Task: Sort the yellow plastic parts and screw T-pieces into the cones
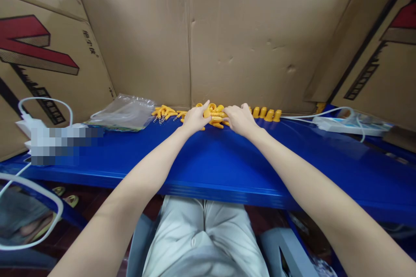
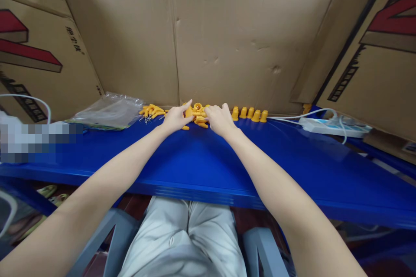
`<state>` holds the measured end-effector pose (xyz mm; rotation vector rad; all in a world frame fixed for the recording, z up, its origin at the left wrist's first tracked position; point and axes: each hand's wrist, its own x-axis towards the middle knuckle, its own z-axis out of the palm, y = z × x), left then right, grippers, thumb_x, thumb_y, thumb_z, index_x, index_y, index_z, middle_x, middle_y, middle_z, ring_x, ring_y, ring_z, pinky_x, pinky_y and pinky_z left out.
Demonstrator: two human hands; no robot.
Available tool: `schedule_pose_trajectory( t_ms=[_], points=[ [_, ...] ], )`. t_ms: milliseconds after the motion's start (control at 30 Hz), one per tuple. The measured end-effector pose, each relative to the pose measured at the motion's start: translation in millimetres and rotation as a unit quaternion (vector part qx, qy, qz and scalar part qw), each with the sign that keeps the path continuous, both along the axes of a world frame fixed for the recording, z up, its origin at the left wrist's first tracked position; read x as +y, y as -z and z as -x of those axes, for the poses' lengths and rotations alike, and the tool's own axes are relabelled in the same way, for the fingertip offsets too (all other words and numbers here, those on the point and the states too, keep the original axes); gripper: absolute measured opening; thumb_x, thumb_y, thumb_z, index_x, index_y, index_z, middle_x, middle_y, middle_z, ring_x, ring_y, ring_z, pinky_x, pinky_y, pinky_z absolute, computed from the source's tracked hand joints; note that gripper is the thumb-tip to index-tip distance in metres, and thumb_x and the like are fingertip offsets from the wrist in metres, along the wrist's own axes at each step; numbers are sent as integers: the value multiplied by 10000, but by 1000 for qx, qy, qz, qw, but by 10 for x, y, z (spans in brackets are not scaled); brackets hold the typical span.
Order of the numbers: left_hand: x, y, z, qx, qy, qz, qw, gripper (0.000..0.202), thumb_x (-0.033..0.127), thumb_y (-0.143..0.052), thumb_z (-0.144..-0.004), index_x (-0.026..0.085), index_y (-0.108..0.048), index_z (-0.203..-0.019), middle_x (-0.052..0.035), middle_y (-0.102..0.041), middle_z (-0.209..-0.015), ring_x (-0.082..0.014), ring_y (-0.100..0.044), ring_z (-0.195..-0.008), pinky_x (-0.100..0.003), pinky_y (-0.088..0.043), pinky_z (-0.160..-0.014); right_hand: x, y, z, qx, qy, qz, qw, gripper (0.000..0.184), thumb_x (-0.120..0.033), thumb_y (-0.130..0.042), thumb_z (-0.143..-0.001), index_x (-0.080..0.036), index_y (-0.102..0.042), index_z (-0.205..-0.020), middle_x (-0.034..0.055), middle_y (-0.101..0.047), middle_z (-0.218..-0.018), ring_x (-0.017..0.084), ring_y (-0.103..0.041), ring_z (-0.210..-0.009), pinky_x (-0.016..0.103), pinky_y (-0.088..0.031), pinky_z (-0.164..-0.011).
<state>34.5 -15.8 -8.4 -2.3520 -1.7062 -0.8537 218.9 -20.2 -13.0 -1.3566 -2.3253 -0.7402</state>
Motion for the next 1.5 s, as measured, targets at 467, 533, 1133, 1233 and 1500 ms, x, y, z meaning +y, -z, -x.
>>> schedule_pose_trajectory(
  t_ms=[467,533,1133,1233,1500],
  points=[
    [111,-9,116,-154,50,193,968,339,260,-653,-775,127,-698,-1083,7,-603,-568,-116,-522,-471,-255,-401,-484,12,38,27,-59,-40,-17,997,251,-115,-377,-913,-141,-619,-975,134,-682,-962,256,-566,-916,370,-236,-759],
    [108,-1,114,-134,37,174,975,375,269,-653,-772,144,-688,-1124,0,-617,-592,-142,-570,-524,-268,-431,-514,45,75,20,-38,-52,-6,998,237,-154,-391,-923,-146,-616,-997,147,-686,-992,269,-577,-940,377,-257,-777],
    [-36,-2,55,99,29,-113,988,643,248,-526,-892,300,-340,-1505,-26,-656,-1017,-161,-620,-920,-212,-432,-742,268,176,-116,201,-112,151,961,269,-291,-570,-900,-181,-624,-1139,102,-711,-1091,231,-657,-954,343,-464,-846],
    [-26,-14,54,98,26,-109,989,650,241,-525,-885,278,-339,-1507,-33,-660,-1003,-166,-621,-909,-226,-437,-749,244,156,-104,184,-90,133,970,263,-296,-572,-896,-206,-641,-1133,87,-721,-1069,238,-661,-942,356,-460,-840],
    [-40,-44,27,74,20,-79,994,666,215,-552,-857,279,-367,-1494,-32,-685,-1002,-178,-624,-940,-251,-446,-784,131,78,-33,133,-23,116,984,259,-298,-571,-897,-209,-662,-1124,103,-723,-1081,271,-663,-981,371,-439,-836]
  ],
)
